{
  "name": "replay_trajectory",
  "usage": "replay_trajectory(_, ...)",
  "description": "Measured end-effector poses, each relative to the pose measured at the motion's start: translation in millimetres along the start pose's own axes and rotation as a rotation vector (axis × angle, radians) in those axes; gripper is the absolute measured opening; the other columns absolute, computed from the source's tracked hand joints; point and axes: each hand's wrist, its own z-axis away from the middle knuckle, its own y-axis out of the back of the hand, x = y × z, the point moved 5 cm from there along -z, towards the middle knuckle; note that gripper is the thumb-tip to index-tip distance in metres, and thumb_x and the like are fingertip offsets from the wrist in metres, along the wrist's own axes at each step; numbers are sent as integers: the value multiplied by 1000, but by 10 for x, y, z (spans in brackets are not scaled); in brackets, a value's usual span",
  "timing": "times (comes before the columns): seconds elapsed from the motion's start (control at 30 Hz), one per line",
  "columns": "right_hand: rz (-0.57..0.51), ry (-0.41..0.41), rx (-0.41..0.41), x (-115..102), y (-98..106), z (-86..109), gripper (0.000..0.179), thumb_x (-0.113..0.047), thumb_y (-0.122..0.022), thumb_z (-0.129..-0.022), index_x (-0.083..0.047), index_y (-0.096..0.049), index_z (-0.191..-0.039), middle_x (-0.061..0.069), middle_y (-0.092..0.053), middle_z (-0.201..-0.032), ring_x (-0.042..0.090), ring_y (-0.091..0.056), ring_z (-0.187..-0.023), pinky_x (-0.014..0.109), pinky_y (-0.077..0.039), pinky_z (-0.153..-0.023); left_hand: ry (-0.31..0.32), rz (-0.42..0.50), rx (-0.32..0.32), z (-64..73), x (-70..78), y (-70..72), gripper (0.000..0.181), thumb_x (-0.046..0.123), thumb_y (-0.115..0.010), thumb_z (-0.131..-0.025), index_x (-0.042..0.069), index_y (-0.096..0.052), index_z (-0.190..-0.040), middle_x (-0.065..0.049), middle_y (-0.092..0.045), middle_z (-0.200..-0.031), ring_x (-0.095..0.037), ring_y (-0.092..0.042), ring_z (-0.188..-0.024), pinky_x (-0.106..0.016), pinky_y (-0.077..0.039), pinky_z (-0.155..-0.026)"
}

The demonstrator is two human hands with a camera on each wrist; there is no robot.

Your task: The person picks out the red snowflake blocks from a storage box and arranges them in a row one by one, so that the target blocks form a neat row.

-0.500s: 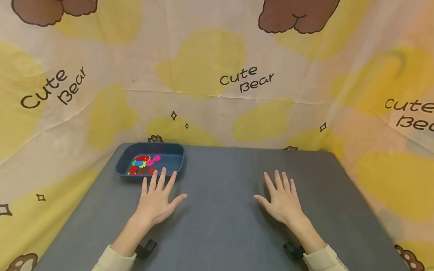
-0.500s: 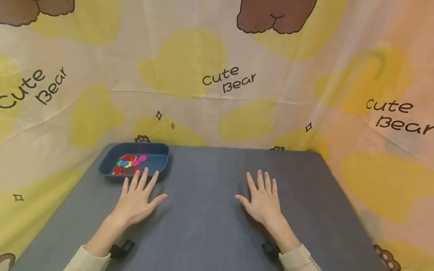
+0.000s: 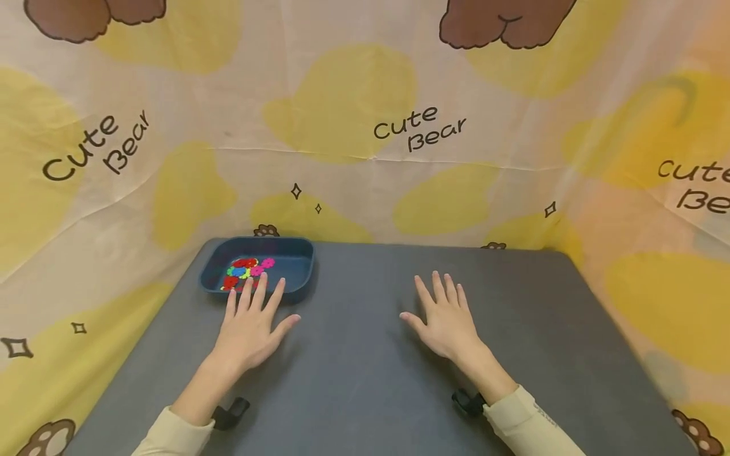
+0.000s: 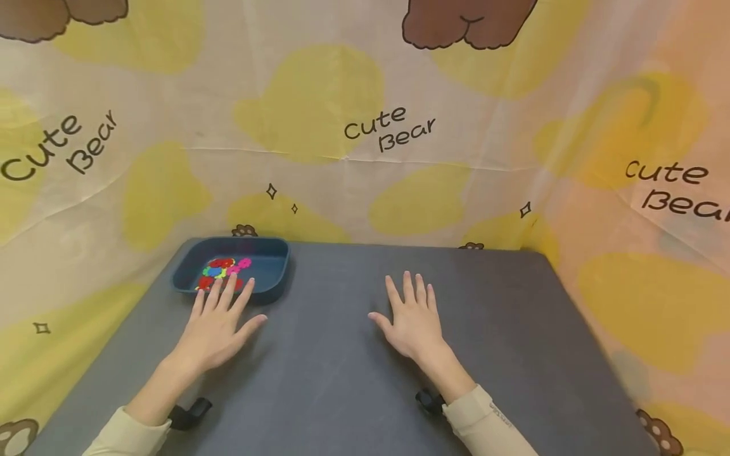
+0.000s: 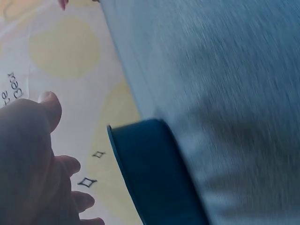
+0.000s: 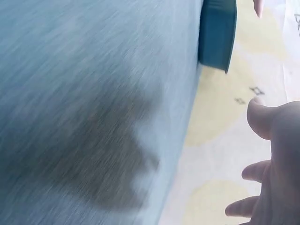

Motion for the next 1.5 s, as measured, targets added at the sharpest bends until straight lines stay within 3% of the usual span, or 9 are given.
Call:
replay_trajectory(0.27, 4, 83, -22, -386, -18, -190, 80, -66, -39, -101, -16, -26, -162, 23, -20, -165, 43, -13, -153, 58, -10, -122, 25, 12, 18, 33, -210, 106, 84, 65, -41, -100, 14, -19, -163, -24, -7, -168, -51, -3, -152, -67, 1, -118)
replay_trajectory(0.7, -15, 163, -63, -823, -142, -579, 75, -62, -37, -103, -16, -27, -162, 22, -24, -164, 39, -21, -153, 52, -19, -122, 46, 18, 97, -156, -506, 286, 79, 59, -40, -103, 5, -29, -159, -31, -17, -163, -54, -15, -148, -67, -11, -118)
replay_trajectory(0.9, -119, 189, -21, -978, -211, -753, 70, -57, -42, -104, -15, -33, -160, 21, -33, -161, 36, -30, -150, 50, -29, -119, 64, 8, 159, -220, -659, 332, 73, 52, -43, -105, -2, -34, -155, -37, -26, -156, -58, -24, -142, -68, -21, -114)
replay_trajectory(1.1, -295, 162, -44, -1193, -298, -942, 69, -58, -44, -103, -19, -34, -160, 17, -36, -160, 35, -37, -146, 59, -39, -109, 96, 67, 198, -314, -897, 379, 69, 45, -45, -105, -5, -35, -152, -38, -28, -154, -57, -27, -140, -71, -24, -111)
replay_trajectory(1.27, -422, 128, -95, -1368, -413, -1072, 69, -60, -46, -102, -25, -34, -160, 15, -33, -162, 38, -37, -145, 64, -37, -108, 135, 155, 222, -348, -1078, 366, 66, 43, -43, -107, -3, -34, -154, -36, -26, -156, -56, -25, -142, -72, -22, -110)
replay_trajectory(1.5, -550, 72, -116, -1458, -644, -1150, 68, -56, -51, -101, -27, -33, -160, 16, -31, -163, 39, -33, -147, 60, -31, -115, 182, 271, 294, -289, -1329, 255, 60, 37, -44, -107, 1, -36, -154, -33, -29, -156, -56, -26, -141, -73, -24, -109)
